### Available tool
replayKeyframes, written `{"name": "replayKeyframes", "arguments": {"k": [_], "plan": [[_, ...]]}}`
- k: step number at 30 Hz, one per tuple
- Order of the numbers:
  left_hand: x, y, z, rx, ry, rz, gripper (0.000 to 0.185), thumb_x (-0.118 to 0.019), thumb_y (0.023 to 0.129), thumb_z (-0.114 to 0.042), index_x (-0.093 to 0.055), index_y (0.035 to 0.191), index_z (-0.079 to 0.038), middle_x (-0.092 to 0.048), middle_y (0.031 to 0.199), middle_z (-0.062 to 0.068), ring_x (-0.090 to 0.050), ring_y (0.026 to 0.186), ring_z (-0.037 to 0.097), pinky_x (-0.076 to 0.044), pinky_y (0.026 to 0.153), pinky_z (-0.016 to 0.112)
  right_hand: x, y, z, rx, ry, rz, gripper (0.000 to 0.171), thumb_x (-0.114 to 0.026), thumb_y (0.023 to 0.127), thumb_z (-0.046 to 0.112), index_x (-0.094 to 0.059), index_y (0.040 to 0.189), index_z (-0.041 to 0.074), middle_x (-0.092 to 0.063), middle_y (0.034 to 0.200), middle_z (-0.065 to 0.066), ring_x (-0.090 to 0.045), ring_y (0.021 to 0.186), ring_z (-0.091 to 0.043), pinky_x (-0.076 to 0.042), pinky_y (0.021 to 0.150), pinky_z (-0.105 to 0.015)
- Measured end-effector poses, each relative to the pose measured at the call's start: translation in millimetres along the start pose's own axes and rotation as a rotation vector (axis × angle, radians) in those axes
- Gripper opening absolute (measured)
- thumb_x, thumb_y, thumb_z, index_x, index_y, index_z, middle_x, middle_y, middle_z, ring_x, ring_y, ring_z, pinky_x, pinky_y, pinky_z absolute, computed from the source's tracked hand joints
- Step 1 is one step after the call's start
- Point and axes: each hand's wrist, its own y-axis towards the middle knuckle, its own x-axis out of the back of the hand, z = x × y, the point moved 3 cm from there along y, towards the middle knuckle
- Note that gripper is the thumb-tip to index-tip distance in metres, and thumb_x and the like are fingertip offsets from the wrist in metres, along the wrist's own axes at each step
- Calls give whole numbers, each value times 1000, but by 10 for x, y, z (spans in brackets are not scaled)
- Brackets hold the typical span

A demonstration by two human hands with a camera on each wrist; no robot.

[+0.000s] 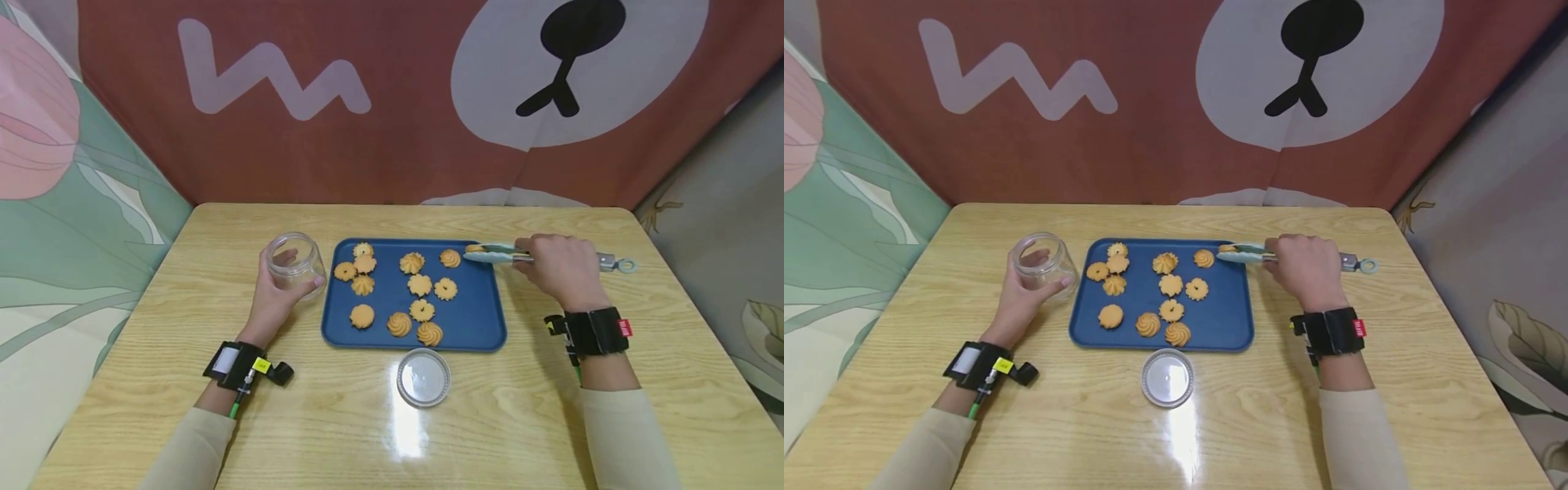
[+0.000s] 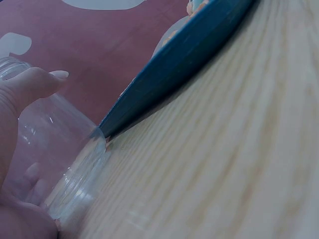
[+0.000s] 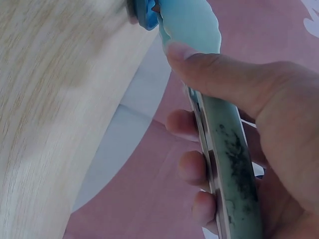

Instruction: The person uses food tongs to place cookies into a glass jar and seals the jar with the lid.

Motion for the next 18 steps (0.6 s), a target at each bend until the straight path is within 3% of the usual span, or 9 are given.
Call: {"name": "replayKeyframes", "arguments": {"k": [9, 18], "plan": [[-35, 7, -14, -4, -8, 10, 98, -88, 86, -17, -26, 160, -33, -42, 160, 12, -38, 152, 28, -17, 129, 53, 50, -27, 13, 21, 7, -60, 34, -87, 87, 31, -79, 115, 14, -72, 75, -9, -52, 51, -21, -33, 41, -34], [-26, -21, 6, 2, 14, -4, 100, -89, 85, -17, -25, 161, -34, -44, 160, 10, -38, 151, 27, -16, 128, 55, 132, 63, 234, 55, 12, -56, 39, -86, 88, 36, -79, 119, 15, -78, 87, -11, -63, 60, -23, -43, 46, -34]]}}
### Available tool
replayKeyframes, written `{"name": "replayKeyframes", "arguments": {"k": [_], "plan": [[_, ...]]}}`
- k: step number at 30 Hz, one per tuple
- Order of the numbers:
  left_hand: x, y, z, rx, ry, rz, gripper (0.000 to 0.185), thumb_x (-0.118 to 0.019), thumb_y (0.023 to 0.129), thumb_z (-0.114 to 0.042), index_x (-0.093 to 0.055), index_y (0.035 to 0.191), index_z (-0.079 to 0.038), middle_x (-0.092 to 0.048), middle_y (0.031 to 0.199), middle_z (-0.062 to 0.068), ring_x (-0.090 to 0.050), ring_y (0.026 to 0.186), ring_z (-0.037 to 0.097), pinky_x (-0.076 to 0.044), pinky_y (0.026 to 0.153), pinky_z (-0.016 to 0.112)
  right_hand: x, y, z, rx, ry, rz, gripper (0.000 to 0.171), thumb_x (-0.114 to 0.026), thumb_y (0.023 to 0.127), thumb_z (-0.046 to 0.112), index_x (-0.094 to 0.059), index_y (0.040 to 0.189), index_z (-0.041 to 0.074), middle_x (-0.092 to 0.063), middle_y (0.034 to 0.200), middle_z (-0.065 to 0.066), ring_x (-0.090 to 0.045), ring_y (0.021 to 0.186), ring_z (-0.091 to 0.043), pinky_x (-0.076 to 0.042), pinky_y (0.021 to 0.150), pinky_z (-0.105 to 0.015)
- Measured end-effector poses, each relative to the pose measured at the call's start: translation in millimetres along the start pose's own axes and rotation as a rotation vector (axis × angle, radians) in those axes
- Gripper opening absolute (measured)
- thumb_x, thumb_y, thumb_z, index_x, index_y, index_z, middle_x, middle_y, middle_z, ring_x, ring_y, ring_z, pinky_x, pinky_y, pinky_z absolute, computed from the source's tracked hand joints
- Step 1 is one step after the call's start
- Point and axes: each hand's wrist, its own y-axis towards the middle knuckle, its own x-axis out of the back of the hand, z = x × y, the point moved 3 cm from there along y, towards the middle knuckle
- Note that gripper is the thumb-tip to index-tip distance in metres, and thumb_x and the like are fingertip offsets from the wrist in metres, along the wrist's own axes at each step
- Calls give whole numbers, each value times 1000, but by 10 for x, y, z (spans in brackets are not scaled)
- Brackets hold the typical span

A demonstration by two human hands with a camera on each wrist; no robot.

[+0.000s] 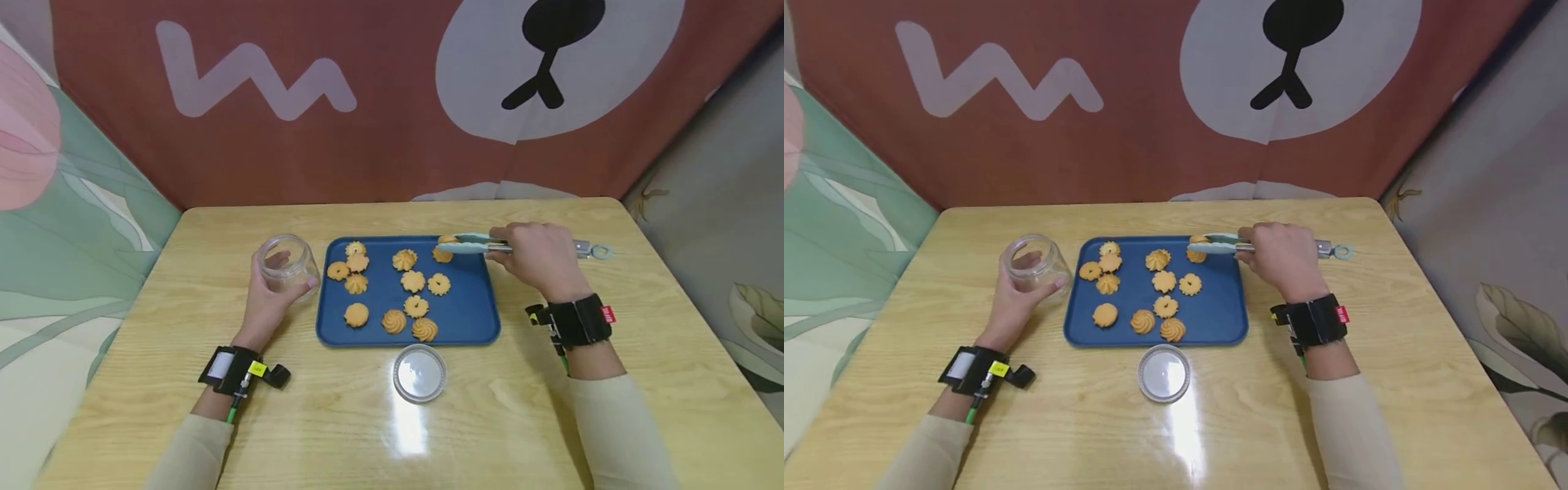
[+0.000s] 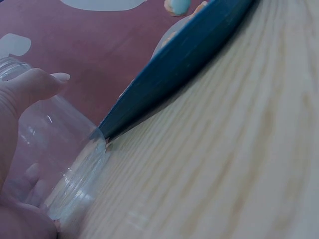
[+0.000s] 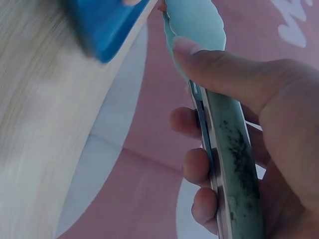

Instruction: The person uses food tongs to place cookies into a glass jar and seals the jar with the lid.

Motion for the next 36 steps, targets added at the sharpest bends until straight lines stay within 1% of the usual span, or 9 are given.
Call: {"name": "replayKeyframes", "arguments": {"k": [5, 12, 16, 19, 21, 26, 28, 32, 36], "plan": [[-40, 10, -17, -12, -31, 6, 99, -89, 85, -16, -26, 160, -34, -43, 159, 11, -39, 150, 28, -16, 129, 54, 69, 115, 202, 55, 26, -21, 43, -86, 87, 39, -78, 122, 15, -80, 94, -10, -64, 62, -23, -45, 48, -34], [-123, 62, -31, -13, -40, 28, 99, -88, 85, -16, -26, 160, -34, -43, 160, 11, -37, 151, 28, -18, 128, 54, 261, 284, 529, 128, 91, -43, 46, -84, 90, 40, -76, 128, 17, -80, 101, -8, -60, 59, -20, -35, 45, -30], [-142, 76, -32, -18, -35, 32, 98, -88, 86, -16, -27, 160, -34, -43, 160, 11, -36, 152, 27, -19, 127, 55, 352, 381, 698, 165, 98, -79, 47, -84, 89, 42, -76, 129, 20, -79, 97, -4, -56, 57, -18, -30, 46, -30], [-157, 75, -22, -14, -36, 28, 99, -89, 85, -15, -27, 160, -34, -43, 160, 12, -36, 152, 27, -20, 128, 54, 400, 432, 808, 199, 94, -109, 45, -84, 89, 43, -77, 128, 20, -78, 94, -2, -54, 55, -17, -29, 46, -29], [-162, 77, -15, -13, -36, 27, 99, -89, 85, -15, -27, 160, -33, -43, 160, 13, -36, 153, 27, -20, 128, 54, 424, 457, 873, 216, 98, -121, 45, -83, 90, 43, -77, 128, 20, -79, 95, -3, -55, 55, -17, -28, 46, -29], [-154, 93, -29, -19, -27, 23, 99, -88, 85, -15, -27, 160, -33, -44, 159, 11, -38, 152, 27, -23, 128, 53, 445, 520, 1031, 244, 91, -147, 44, -81, 91, 45, -77, 128, 20, -81, 103, -3, -63, 62, -17, -30, 46, -28], [-144, 98, -35, -21, -23, 17, 99, -89, 84, -15, -28, 160, -33, -45, 158, 11, -38, 151, 27, -23, 128, 52, 438, 550, 1109, 259, 92, -156, 44, -80, 92, 46, -77, 128, 21, -80, 100, -1, -64, 65, -16, -34, 47, -28], [-130, 89, -30, -15, -19, 6, 99, -89, 84, -15, -28, 160, -32, -45, 158, 11, -38, 151, 27, -22, 128, 52, 414, 611, 1285, 293, 106, -154, 44, -78, 93, 48, -76, 129, 21, -76, 89, 2, -61, 63, -14, -38, 48, -29], [-132, 78, -22, -8, -33, 7, 100, -89, 84, -13, -28, 160, -32, -44, 158, 13, -39, 150, 29, -23, 128, 52, 397, 680, 1450, 304, 121, -137, 43, -76, 95, 49, -75, 130, 23, -76, 91, 3, -58, 61, -13, -39, 49, -29]]}}
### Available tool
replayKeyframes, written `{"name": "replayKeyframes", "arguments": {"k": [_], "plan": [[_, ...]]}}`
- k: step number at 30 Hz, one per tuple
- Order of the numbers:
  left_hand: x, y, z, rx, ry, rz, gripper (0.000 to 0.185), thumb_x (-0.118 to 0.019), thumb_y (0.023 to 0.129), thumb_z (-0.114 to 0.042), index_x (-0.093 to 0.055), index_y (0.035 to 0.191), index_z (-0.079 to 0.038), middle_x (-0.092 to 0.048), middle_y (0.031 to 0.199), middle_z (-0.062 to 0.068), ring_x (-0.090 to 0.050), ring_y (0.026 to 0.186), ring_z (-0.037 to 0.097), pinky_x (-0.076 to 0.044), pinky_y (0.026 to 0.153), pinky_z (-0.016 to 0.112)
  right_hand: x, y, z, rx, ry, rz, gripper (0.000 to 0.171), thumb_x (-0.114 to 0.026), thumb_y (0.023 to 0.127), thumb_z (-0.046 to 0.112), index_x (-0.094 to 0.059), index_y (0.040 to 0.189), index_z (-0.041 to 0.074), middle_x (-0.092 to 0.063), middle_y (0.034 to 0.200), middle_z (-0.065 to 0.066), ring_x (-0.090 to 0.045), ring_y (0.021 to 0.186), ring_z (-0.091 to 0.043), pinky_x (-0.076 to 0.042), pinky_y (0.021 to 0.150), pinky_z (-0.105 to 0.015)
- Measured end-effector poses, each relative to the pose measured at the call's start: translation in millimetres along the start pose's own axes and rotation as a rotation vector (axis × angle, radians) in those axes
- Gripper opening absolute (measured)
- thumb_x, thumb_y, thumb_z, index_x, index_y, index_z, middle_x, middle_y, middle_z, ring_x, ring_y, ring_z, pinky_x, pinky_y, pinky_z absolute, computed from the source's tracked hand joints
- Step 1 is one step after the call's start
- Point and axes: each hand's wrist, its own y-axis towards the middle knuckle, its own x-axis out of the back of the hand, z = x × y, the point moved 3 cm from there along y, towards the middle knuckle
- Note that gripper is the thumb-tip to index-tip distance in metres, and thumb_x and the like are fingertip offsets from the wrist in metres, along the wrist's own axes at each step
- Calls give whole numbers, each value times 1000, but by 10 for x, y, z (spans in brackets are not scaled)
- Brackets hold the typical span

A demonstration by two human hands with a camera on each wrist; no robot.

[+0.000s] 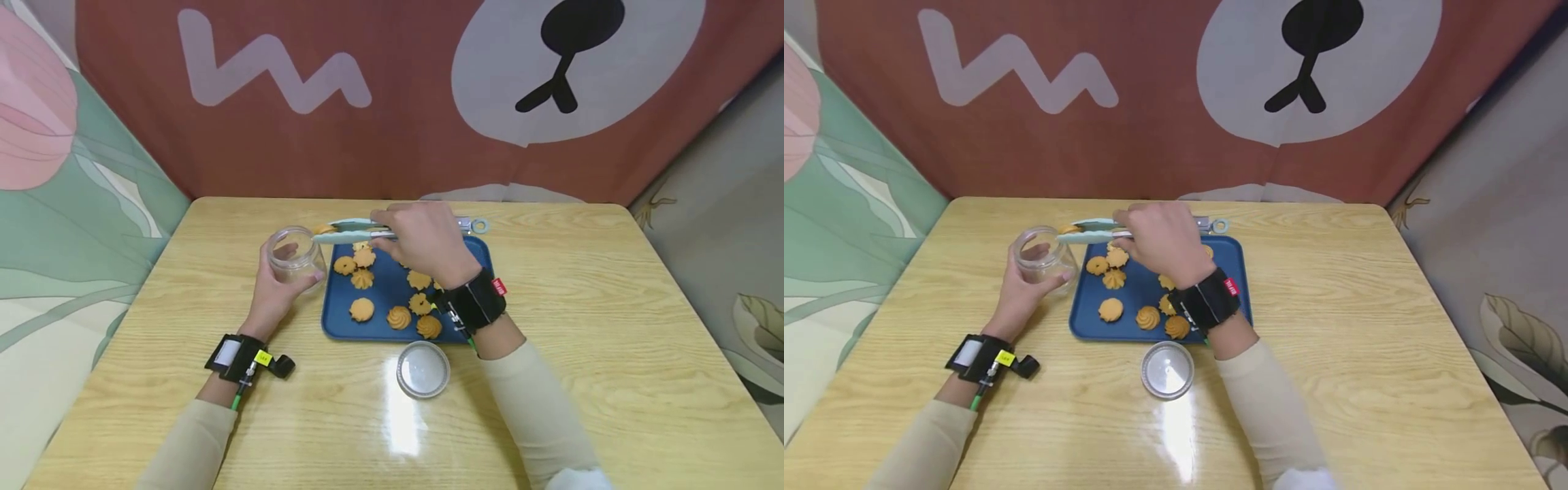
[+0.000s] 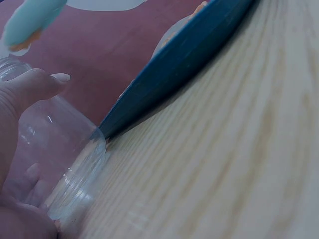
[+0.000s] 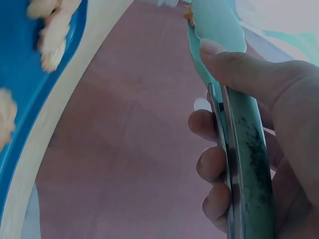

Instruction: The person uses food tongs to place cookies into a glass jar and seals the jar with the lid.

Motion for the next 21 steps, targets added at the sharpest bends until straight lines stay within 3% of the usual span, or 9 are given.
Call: {"name": "replayKeyframes", "arguments": {"k": [10, 21], "plan": [[1, 9, 9, -8, -8, 14, 100, -88, 86, -14, -26, 161, -37, -41, 162, 13, -35, 153, 27, -24, 128, 52, -112, 225, 293, 5, 22, 27, 45, -72, 96, 52, -74, 131, 24, -76, 94, 4, -59, 64, -13, -42, 52, -27], [-58, 4, 19, -23, -6, 31, 101, -88, 86, -16, -23, 162, -36, -42, 163, 8, -35, 154, 26, -21, 129, 53, -236, 248, 350, -9, 39, 100, 47, -68, 99, 54, -71, 133, 22, -75, 98, 2, -58, 64, -13, -45, 53, -26]]}}
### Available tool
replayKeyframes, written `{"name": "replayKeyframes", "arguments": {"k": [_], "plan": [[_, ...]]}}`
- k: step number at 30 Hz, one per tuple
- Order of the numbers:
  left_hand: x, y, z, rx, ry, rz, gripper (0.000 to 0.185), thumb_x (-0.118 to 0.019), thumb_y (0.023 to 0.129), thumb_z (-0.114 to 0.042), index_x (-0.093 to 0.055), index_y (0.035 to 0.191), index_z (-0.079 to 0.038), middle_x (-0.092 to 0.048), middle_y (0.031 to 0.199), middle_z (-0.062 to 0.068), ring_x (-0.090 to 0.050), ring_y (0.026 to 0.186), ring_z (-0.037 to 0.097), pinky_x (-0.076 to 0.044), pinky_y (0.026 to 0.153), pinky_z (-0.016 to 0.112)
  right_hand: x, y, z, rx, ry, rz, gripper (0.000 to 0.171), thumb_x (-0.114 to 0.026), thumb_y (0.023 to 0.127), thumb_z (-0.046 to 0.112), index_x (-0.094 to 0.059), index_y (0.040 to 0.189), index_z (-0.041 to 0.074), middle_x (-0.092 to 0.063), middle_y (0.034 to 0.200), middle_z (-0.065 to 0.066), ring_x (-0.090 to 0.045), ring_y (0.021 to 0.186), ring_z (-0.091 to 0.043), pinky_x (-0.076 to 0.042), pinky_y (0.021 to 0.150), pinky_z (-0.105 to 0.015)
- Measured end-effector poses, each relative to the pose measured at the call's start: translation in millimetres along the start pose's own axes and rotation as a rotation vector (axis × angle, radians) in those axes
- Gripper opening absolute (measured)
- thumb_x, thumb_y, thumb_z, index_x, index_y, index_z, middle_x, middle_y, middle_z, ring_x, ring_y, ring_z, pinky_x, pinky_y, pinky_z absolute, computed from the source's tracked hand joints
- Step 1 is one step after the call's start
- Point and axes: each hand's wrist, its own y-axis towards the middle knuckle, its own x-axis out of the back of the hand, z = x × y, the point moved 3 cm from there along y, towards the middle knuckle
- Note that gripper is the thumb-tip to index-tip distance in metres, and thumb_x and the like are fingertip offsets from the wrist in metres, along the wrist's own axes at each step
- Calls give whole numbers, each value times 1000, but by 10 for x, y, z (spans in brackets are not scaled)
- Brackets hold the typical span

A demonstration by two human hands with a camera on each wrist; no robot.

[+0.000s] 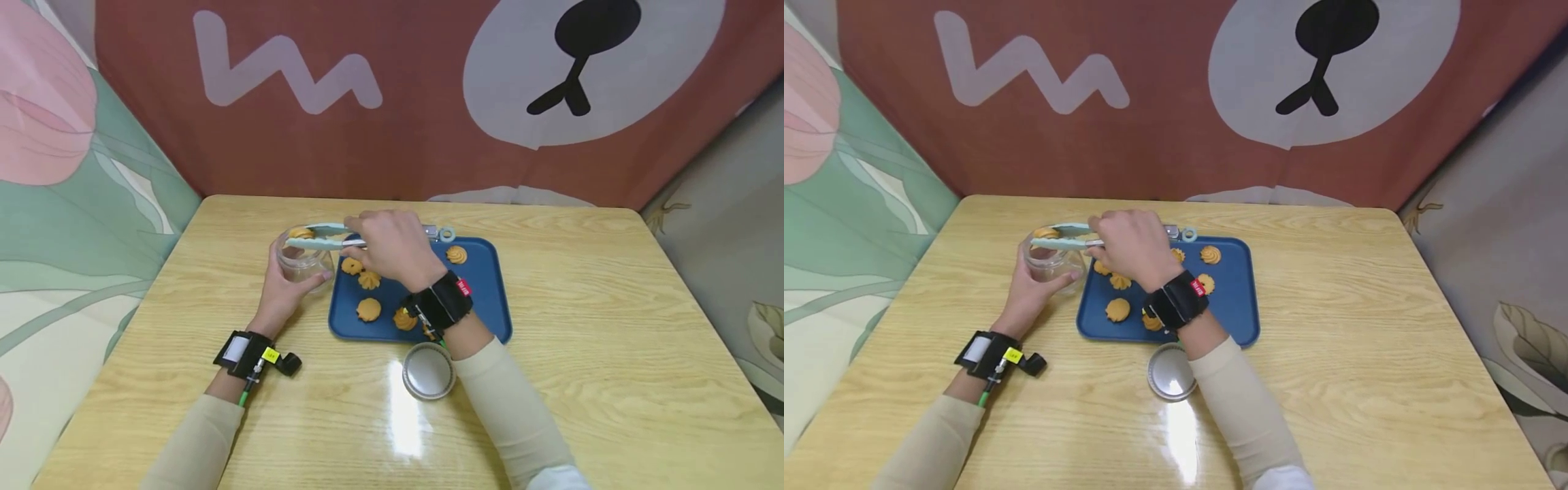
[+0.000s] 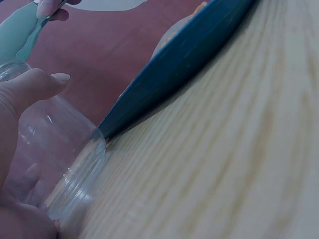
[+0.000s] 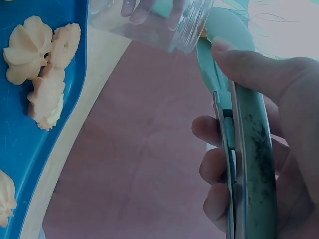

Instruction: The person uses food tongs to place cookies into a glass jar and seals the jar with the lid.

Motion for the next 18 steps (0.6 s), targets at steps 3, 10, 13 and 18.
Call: {"name": "replayKeyframes", "arguments": {"k": [3, 10, 13, 18], "plan": [[-1, 3, 0, 4, 12, 1, 101, -88, 87, -19, -23, 161, -38, -42, 161, 7, -36, 153, 26, -22, 129, 54, -7, -3, -6, 0, 21, -3, 46, -70, 98, 53, -71, 131, 21, -75, 98, 2, -59, 66, -13, -47, 55, -27], [-7, -3, 9, 7, -2, 5, 101, -87, 87, -17, -23, 162, -37, -43, 161, 8, -37, 153, 25, -28, 127, 52, 12, -25, -24, 5, 53, -8, 53, -70, 98, 54, -68, 138, 19, -77, 106, -1, -63, 70, -13, -53, 58, -29], [6, -14, 17, 21, 5, 1, 100, -87, 88, -17, -22, 162, -37, -41, 162, 9, -37, 153, 26, -31, 124, 51, 50, -43, -38, -5, 61, -6, 57, -68, 98, 57, -67, 140, 18, -77, 106, -2, -62, 69, -13, -52, 59, -29], [9, -4, 18, 16, -5, 5, 99, -87, 88, -16, -24, 161, -38, -41, 161, 11, -38, 153, 28, -31, 123, 50, 134, -108, -103, -34, 64, -25, 58, -68, 97, 59, -68, 138, 19, -77, 105, -2, -63, 71, -13, -51, 59, -29]]}}
